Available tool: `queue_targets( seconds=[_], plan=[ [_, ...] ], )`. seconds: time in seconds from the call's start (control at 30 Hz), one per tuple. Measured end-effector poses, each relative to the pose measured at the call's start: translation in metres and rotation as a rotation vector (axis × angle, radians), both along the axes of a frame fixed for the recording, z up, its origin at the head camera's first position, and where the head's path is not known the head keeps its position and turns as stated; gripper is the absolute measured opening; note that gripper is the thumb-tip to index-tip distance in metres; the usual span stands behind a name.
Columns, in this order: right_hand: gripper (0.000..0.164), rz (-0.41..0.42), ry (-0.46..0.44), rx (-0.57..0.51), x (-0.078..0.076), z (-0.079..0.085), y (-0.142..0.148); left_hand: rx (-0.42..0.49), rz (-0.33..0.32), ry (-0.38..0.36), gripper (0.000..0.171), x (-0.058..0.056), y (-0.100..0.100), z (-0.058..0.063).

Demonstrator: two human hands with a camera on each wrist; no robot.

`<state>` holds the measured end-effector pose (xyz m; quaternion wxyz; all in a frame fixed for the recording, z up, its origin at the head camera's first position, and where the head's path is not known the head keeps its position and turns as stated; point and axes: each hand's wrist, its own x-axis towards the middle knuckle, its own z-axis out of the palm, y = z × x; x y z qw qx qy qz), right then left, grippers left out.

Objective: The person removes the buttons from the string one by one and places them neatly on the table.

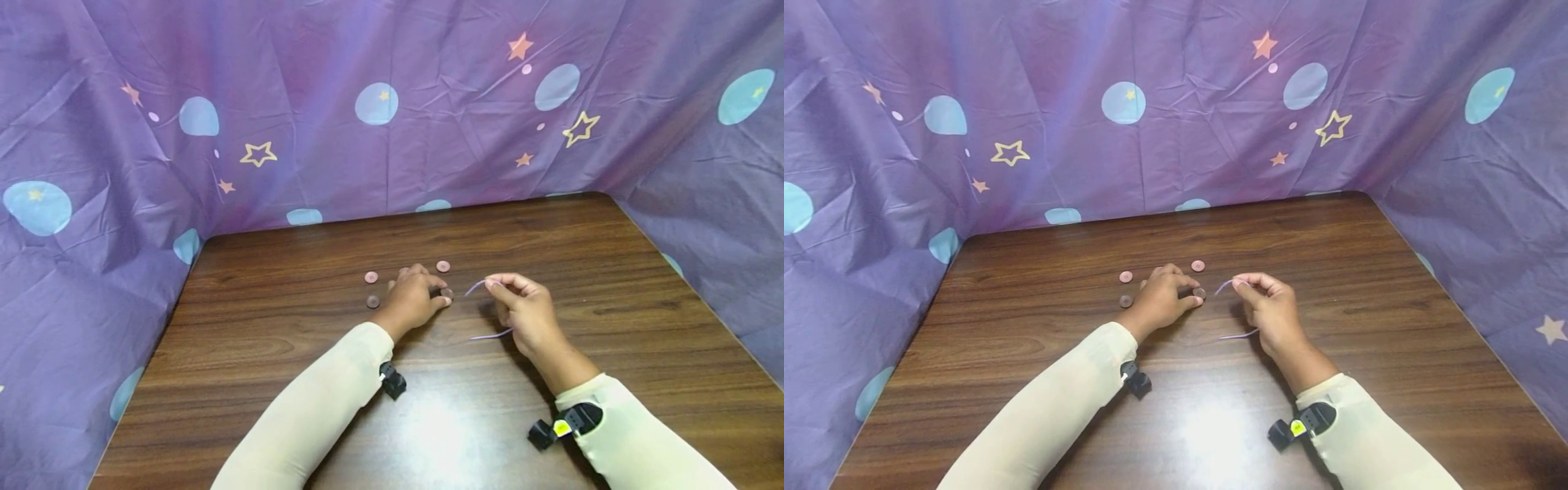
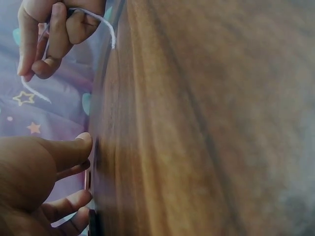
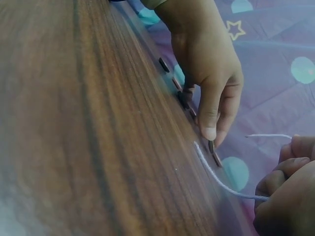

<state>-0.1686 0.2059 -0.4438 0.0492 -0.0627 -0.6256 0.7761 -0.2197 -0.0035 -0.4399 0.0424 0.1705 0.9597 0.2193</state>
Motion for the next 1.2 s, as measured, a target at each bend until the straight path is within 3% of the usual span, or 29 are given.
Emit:
queue_targets(
  seconds=[0.4, 0.63, 1.2],
  plan=[
    [0.028, -0.043, 0.058, -0.123, -0.0014, 0.0008, 0.0070, -0.018, 0.015, 0.009, 0.033, -0.0006, 0.0038, -0.0007],
    [0.025, -0.082, 0.073, -0.152, -0.0017, 0.0037, 0.0079, -0.039, 0.031, 0.016, 0.034, -0.0014, 0.0059, -0.0005],
    [0.028, -0.076, 0.069, -0.159, -0.0029, 0.0033, 0.0096, -0.045, 0.048, 0.030, 0.030, -0.0031, 0.0082, -0.0005]
  ],
)
